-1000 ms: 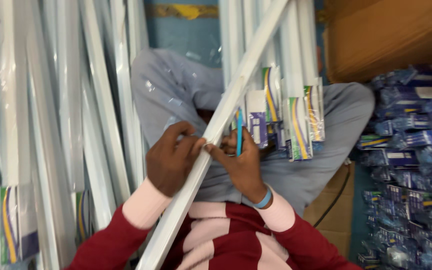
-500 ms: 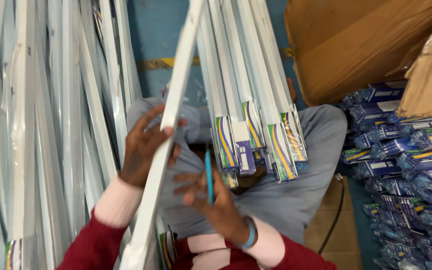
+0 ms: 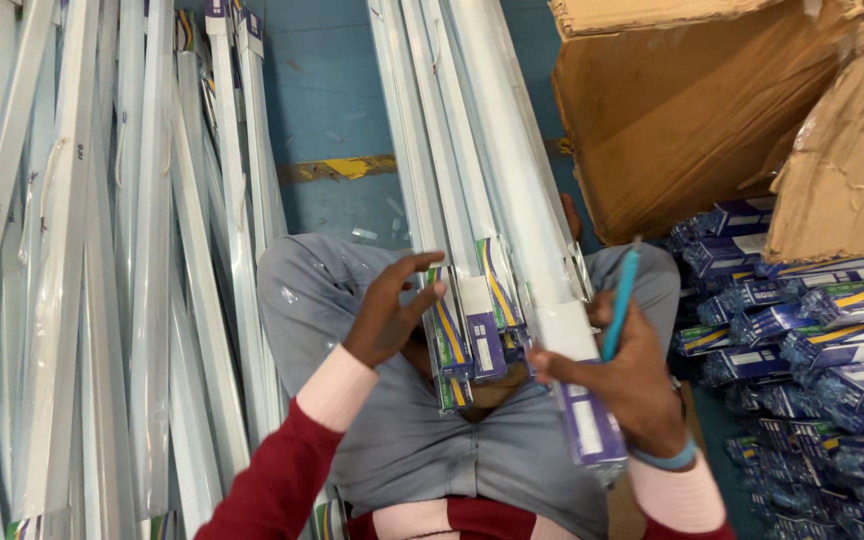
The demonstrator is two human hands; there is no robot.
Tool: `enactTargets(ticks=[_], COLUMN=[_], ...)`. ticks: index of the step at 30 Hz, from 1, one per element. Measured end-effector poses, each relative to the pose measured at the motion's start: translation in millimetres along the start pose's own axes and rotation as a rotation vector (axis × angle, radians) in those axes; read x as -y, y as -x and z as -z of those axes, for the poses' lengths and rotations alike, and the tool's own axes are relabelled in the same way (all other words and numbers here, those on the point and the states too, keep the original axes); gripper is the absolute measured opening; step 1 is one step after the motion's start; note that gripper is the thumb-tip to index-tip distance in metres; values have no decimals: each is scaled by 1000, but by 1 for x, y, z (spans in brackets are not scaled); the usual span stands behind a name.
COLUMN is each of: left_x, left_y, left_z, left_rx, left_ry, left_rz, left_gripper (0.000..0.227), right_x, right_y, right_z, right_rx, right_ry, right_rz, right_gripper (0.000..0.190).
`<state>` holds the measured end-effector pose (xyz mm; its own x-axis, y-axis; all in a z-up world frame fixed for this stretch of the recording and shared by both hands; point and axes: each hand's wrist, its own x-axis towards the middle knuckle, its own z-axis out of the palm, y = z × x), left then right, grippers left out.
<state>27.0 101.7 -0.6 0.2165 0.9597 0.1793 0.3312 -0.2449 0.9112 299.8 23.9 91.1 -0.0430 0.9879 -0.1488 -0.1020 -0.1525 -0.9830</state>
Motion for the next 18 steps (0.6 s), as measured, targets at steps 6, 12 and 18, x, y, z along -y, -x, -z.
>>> enactTargets(ticks=[6,12,18], left_x=[37,92,145], left_y=[25,81,117], left_z=[42,123,122], left_rx=[-354,-500,-291], left_ry=[-336,-850,-848], left_rz=[-34,372,766], left_gripper=[40,39,28], right_x=[-21,-64,-57], right_y=[-35,-70,-84], right_z=[60,92,99], right_rx=[-112,127,280], right_ry=[319,721,637], right_rz=[8,183,46], right_gripper=[62,78,79])
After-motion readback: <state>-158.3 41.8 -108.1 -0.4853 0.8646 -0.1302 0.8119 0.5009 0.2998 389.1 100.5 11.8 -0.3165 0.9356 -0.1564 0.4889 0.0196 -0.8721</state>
